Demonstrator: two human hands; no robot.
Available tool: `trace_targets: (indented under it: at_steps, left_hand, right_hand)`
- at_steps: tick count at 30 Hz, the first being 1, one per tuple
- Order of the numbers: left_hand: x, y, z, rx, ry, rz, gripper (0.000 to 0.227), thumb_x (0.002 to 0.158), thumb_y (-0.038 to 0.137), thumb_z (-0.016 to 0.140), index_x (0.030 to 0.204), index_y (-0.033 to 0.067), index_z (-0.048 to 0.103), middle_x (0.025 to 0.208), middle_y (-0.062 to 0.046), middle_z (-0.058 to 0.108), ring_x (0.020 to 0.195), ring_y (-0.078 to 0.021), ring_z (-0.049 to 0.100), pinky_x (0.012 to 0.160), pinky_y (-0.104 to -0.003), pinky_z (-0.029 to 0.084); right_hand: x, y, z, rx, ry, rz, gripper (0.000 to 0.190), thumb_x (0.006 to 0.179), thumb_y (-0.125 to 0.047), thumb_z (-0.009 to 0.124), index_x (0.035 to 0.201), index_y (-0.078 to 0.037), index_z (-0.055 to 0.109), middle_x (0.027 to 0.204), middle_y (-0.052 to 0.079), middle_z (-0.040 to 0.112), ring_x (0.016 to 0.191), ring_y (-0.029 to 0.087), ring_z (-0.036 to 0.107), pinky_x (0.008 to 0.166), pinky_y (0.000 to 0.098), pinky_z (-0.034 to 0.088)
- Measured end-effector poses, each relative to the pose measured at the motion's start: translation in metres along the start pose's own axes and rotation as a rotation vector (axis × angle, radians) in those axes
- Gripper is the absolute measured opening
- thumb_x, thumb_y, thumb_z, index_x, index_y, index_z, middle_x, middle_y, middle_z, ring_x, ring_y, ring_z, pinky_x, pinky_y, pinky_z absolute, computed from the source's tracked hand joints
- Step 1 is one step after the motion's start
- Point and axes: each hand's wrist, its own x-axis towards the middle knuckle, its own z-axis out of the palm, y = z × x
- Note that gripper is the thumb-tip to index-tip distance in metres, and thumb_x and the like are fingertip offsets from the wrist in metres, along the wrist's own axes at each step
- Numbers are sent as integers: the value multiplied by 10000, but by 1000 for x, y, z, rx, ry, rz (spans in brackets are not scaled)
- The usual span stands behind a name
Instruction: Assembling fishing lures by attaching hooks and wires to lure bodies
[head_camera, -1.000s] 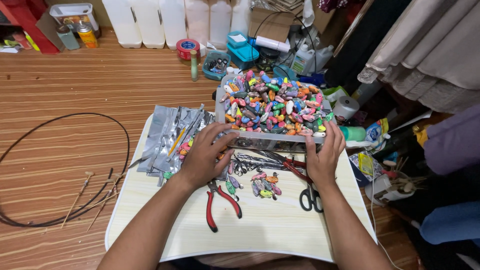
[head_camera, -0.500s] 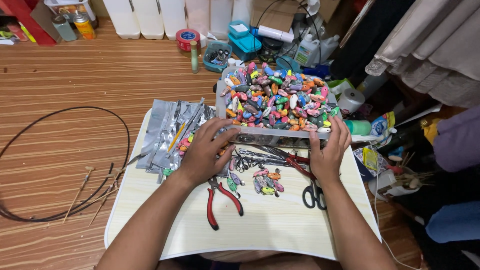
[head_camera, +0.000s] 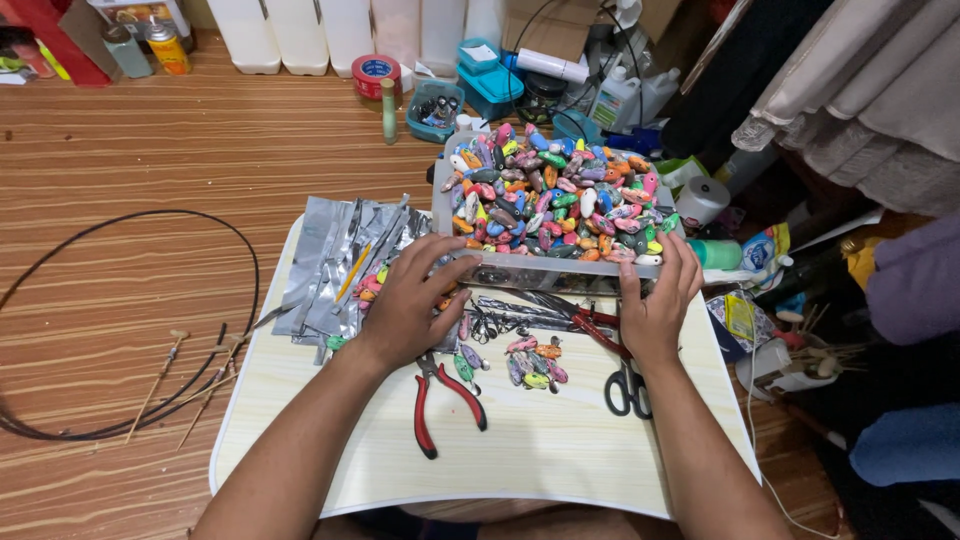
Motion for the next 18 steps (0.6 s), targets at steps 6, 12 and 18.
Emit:
trace_targets:
  at_steps: [6, 12, 18]
  left_hand:
    - [0, -2, 1, -2, -16, -4, 457, 913, 148, 704, 1363, 197, 634, 1361, -91, 591, 1329, -398, 510, 984, -533, 473]
    - [-1, -5, 4, 21, 11, 17, 436, 916, 177, 703, 1347, 206, 645, 1356, -73, 597, 1318, -380, 525, 977, -505, 478]
    - [-3, -5, 4, 30, 30, 18, 437, 911, 181, 709, 1343, 212, 652, 1354, -66, 600, 1312, -370, 532, 974, -489, 482]
  right_hand:
    - [0, -2, -1, 0, 1, 7, 542, 1076, -386, 580, 1492, -55, 477, 1476, 191, 417, 1424, 452, 311, 1221, 598, 183]
    - [0, 1, 1, 3, 4, 8, 554, 1074, -413, 578, 1491, -62, 478, 1477, 183, 418, 1421, 442, 308, 1221, 592, 181]
    - [-1, 5, 2, -4, 3, 12, 557, 1070, -417, 586, 1496, -72, 480, 1481, 172, 419, 1425, 434, 308, 1224, 591, 182]
